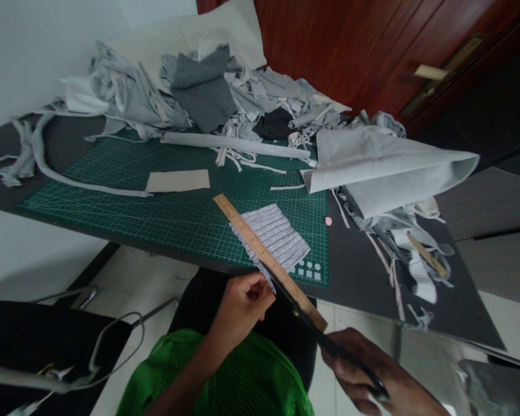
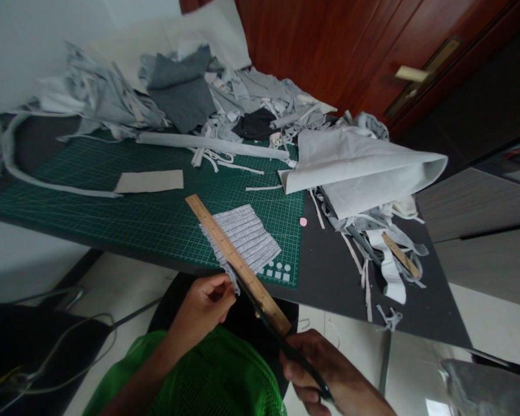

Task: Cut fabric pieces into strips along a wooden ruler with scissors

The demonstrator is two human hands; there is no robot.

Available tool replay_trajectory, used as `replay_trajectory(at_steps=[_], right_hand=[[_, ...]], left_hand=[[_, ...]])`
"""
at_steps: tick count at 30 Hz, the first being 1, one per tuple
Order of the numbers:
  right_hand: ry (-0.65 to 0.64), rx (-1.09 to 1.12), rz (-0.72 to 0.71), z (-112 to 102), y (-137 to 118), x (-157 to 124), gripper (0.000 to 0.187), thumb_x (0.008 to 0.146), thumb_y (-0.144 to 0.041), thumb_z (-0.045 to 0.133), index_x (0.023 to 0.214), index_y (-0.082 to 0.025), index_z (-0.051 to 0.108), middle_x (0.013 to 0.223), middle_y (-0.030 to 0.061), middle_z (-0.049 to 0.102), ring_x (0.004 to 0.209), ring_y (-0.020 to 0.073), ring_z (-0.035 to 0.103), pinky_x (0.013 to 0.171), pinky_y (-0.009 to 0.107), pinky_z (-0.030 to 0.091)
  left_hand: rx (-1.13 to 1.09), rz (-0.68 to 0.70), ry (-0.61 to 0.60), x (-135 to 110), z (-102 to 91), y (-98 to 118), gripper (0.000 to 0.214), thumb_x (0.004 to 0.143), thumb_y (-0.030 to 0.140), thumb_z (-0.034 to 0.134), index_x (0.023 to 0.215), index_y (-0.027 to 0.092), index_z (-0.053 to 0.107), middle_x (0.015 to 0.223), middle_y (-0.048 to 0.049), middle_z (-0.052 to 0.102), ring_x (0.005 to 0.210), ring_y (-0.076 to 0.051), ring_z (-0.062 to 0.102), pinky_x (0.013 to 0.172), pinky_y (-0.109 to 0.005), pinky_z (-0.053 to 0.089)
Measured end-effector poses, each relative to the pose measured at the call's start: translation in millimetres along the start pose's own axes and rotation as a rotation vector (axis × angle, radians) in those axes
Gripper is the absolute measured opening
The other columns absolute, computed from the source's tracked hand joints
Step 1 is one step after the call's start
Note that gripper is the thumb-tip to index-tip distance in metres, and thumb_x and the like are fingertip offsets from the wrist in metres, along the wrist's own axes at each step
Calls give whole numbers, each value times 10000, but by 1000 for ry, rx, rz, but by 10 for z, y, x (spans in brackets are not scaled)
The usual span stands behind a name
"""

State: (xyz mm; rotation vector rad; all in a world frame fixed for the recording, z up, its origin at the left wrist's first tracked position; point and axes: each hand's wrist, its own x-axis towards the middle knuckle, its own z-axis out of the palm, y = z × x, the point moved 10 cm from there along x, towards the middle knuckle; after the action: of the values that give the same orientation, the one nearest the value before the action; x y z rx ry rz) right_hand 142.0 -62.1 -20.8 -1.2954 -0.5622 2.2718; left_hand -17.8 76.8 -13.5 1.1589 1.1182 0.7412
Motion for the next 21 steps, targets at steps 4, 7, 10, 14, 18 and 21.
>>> replay_trajectory(at_steps=[4, 7, 10, 14, 18, 21], right_hand=[[-11, -14, 20, 3, -26, -17, 565, 743, -574, 880, 879, -205, 474, 549, -144, 350, 375, -5, 237, 319, 121, 260], [21, -26, 20, -41, -31, -13, 575, 750, -564, 882, 946, -204, 479, 547, -154, 360, 365, -6, 236, 314, 119, 269], [15, -30, 5, 19, -64, 12, 575, 743, -575, 881, 917, -203, 478, 546, -153, 362, 358, -8, 236, 299, 115, 255], [-11, -26, 32, 138, -39, 26, 606, 700, -615, 891, 814, -209, 455, 505, -148, 338, 363, 0, 230, 302, 122, 251], [93, 71, 57, 2, 95, -15, 649, 651, -619, 915, 905, -204, 485, 566, -132, 371, 431, 10, 236, 356, 120, 236], [129, 103, 55, -67, 152, -33, 632, 666, -583, 918, 952, -203, 502, 619, -120, 376, 464, 16, 235, 379, 124, 222]], left_hand=[[-9, -4, 4, -4, -10, -8, 257, 792, 344, 599, 604, 201, 497, 484, 76, 443, 392, -54, 398, 401, -169, 285], [-15, -7, 5, -14, -16, -17, 258, 786, 340, 609, 603, 202, 490, 487, 76, 443, 393, -55, 403, 403, -169, 285], [-19, -8, -3, -23, -12, -20, 261, 794, 346, 618, 613, 199, 501, 491, 73, 446, 395, -57, 410, 407, -171, 288], [-19, -9, 1, -24, -14, -32, 277, 807, 356, 623, 616, 197, 500, 505, 69, 452, 400, -58, 415, 409, -171, 290], [-37, -3, -2, -27, -7, -45, 287, 817, 367, 616, 620, 202, 489, 503, 75, 435, 396, -57, 402, 409, -172, 287], [-40, 3, -10, -35, 0, -54, 275, 832, 364, 600, 633, 202, 500, 499, 77, 432, 398, -58, 400, 412, -172, 287]])
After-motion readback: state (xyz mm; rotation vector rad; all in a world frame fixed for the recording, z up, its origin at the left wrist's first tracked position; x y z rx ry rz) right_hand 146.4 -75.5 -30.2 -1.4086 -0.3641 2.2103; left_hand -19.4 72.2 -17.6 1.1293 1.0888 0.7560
